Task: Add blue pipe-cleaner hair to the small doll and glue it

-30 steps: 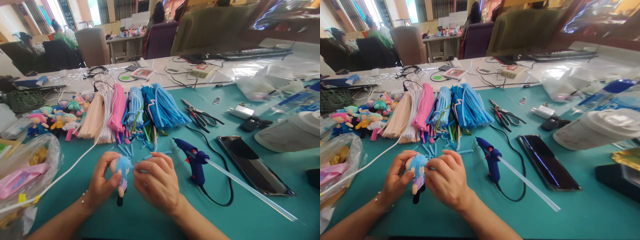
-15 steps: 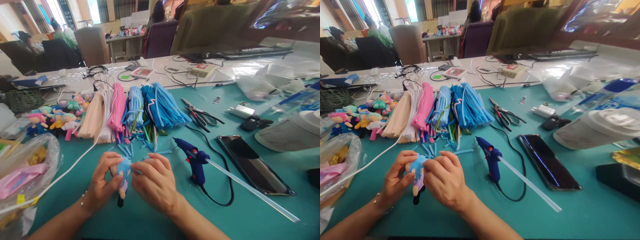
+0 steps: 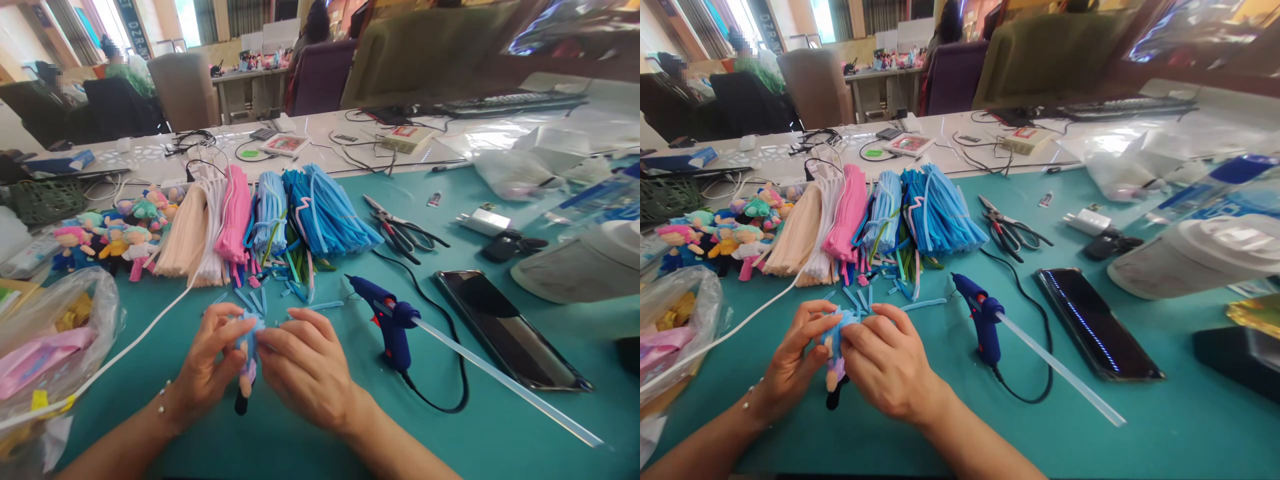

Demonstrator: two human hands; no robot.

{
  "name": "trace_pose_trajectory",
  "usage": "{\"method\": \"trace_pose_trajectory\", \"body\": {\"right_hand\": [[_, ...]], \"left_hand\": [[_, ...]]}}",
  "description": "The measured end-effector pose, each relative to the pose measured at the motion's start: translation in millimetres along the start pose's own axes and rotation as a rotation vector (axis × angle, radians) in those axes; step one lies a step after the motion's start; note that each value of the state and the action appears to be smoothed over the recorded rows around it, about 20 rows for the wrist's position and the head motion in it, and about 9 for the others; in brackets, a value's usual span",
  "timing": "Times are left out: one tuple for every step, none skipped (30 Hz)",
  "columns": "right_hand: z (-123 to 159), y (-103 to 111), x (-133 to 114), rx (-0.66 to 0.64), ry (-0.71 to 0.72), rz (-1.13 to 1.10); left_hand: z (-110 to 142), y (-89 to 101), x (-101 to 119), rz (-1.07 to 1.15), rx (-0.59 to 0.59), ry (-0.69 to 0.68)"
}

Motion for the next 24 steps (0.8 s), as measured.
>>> {"method": "trace_pose_trajectory", "body": {"right_hand": [[-0.2, -0.2, -0.2, -0.003, 0.003, -0.007], [-0.2, -0.5, -0.2, -0.005, 0.005, -0.015], [-0.1, -0.7, -0.1, -0.005, 0.007, -0.025], [0.1, -0.9, 0.2, -0.004, 0.006, -0.036], [0.3, -1.4, 0.8, -0.006, 0.003, -0.048], [0.5, -1.8, 1.7, -0.006, -0.004, -0.061], [0.7, -2.2, 2.8, -0.008, -0.014, -0.075], [0.6, -2.4, 4.1, -0.009, -0.026, -0.089], [0.5, -2.4, 5.7, -0.008, -0.043, -0.102], [0.1, -2.4, 7.4, -0.010, -0.060, -0.115], [-0.5, -1.6, 8.6, -0.006, -0.074, -0.129], [-1.2, -0.6, 9.9, -0.002, -0.090, -0.142], [-2.0, 0.7, 11.3, 0.004, -0.105, -0.153], [-2.8, 2.6, 12.6, 0.016, -0.121, -0.163], [-3.5, 4.6, 13.8, 0.027, -0.134, -0.176], [-4.2, 6.4, 14.8, 0.036, -0.143, -0.192], [-4.8, 7.8, 15.9, 0.042, -0.152, -0.210], [-5.2, 8.4, 17.1, 0.043, -0.161, -0.230], [-5.5, 8.7, 18.5, 0.043, -0.170, -0.248], [-5.5, 8.4, 20.2, 0.041, -0.181, -0.262], [-5.4, 7.7, 21.8, 0.037, -0.191, -0.270], [-5.1, 6.6, 23.4, 0.033, -0.199, -0.273], [-4.7, 5.1, 24.7, 0.027, -0.206, -0.273], [-4.2, 3.4, 25.7, 0.018, -0.209, -0.271]], "left_hand": [[-0.3, -0.5, -0.2, -0.003, -0.012, 0.001], [-0.4, -1.0, -1.0, -0.004, -0.024, 0.007], [-0.3, -1.5, -2.5, -0.001, -0.035, 0.019], [0.0, -2.0, -4.8, 0.005, -0.045, 0.040], [0.5, -2.4, -7.4, 0.016, -0.050, 0.063], [1.1, -2.4, -9.7, 0.029, -0.050, 0.084], [1.6, -2.2, -11.5, 0.043, -0.047, 0.099], [2.0, -2.0, -12.5, 0.054, -0.042, 0.107], [2.3, -1.8, -13.1, 0.060, -0.039, 0.113], [2.4, -1.4, -13.1, 0.063, -0.036, 0.114], [2.3, -1.1, -12.9, 0.061, -0.034, 0.114], [2.3, -0.8, -12.9, 0.055, -0.033, 0.117], [2.1, -0.7, -13.0, 0.051, -0.035, 0.121], [2.0, -0.6, -12.9, 0.051, -0.036, 0.123], [1.8, -0.4, -12.8, 0.057, -0.035, 0.124], [1.7, -0.4, -13.0, 0.067, -0.035, 0.128], [1.7, -0.7, -13.3, 0.081, -0.038, 0.132], [1.7, -1.2, -13.8, 0.096, -0.041, 0.137], [1.7, -1.8, -14.2, 0.109, -0.044, 0.142], [1.7, -2.4, -14.7, 0.118, -0.048, 0.147], [1.7, -3.3, -15.1, 0.124, -0.054, 0.150], [1.6, -4.1, -15.1, 0.128, -0.059, 0.150], [1.5, -4.7, -15.1, 0.132, -0.062, 0.149], [1.3, -5.4, -15.1, 0.138, -0.065, 0.149]]}}
Point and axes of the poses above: each hand's wrist, its own z-axis away from the middle knuckle, its own y-axis out of the back of the hand, x = y × z, the point moved 9 cm from there along -z, towards the middle knuckle, and after that the axes turned 7 degrees about -z, right-handed, at the moved point
